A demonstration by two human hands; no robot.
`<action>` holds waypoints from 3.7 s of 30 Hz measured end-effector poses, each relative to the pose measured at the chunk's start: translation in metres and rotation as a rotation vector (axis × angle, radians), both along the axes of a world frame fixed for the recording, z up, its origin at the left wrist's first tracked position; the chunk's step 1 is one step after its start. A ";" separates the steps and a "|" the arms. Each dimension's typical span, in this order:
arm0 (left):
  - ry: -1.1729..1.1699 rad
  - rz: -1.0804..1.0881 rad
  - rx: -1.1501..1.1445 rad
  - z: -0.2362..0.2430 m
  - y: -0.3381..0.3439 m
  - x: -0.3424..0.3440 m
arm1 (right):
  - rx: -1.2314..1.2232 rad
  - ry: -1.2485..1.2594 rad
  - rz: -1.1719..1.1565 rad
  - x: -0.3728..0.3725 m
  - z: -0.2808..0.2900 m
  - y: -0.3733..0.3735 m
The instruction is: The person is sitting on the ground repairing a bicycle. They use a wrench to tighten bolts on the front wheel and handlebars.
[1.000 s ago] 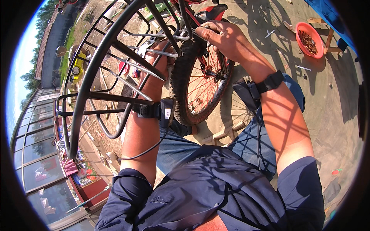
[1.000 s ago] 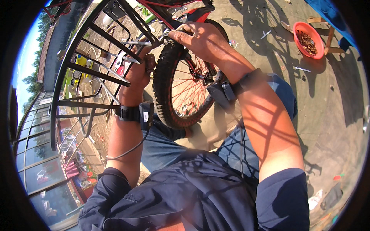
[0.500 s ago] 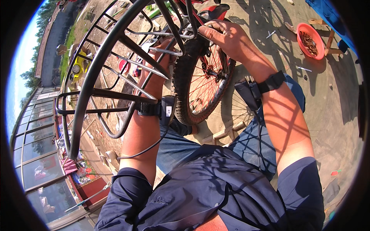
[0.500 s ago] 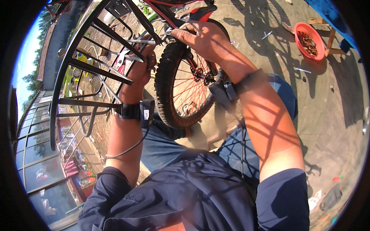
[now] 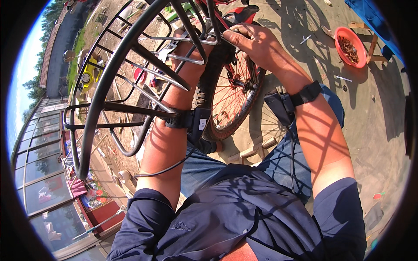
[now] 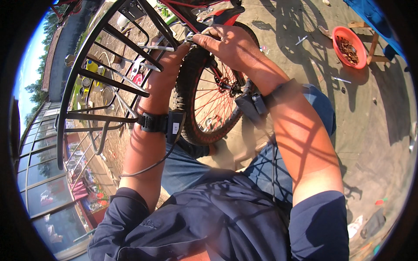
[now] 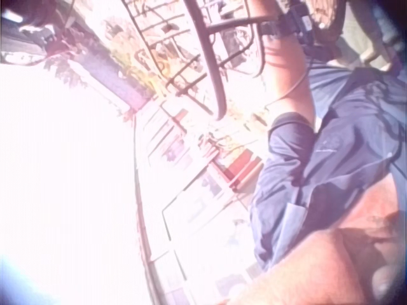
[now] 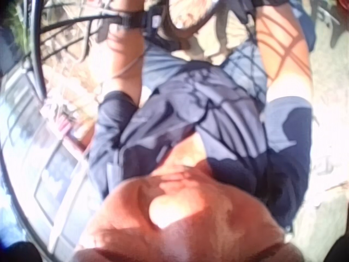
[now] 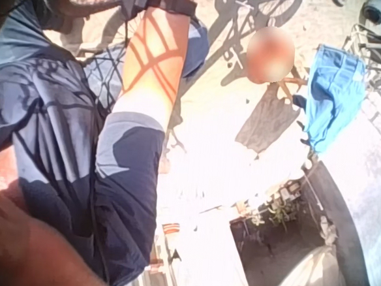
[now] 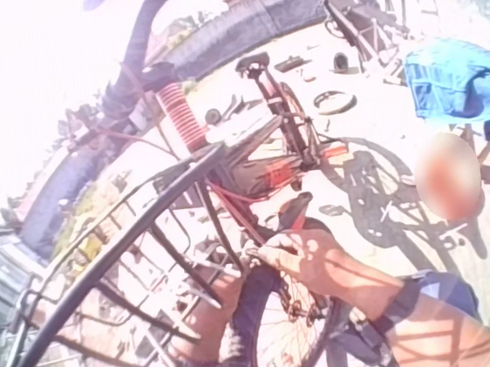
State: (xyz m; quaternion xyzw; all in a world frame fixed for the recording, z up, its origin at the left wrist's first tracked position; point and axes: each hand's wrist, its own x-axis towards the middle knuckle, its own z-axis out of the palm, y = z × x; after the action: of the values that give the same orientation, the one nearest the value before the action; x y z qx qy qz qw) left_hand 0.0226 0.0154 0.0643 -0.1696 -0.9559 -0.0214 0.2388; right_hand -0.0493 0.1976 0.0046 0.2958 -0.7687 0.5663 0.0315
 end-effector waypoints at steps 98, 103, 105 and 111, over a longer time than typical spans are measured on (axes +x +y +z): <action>-0.254 -0.241 2.453 0.037 -0.038 0.121 | 0.270 0.311 -0.512 0.028 0.000 -0.051; -0.300 -0.152 2.411 0.037 -0.049 0.129 | 0.204 0.193 -0.483 0.022 0.013 -0.057; -0.349 -0.171 2.439 0.035 -0.054 0.129 | 0.204 0.265 -0.415 0.023 0.020 -0.058; -0.430 -0.205 2.365 0.040 -0.043 0.122 | 0.440 0.332 -0.499 0.005 0.012 -0.052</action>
State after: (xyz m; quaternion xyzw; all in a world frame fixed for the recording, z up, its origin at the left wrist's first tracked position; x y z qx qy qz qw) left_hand 0.1447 -0.0280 0.1041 0.0859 -0.3475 -0.9304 0.0795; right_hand -0.0439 0.1451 0.0162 0.1869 -0.9048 0.3069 0.2284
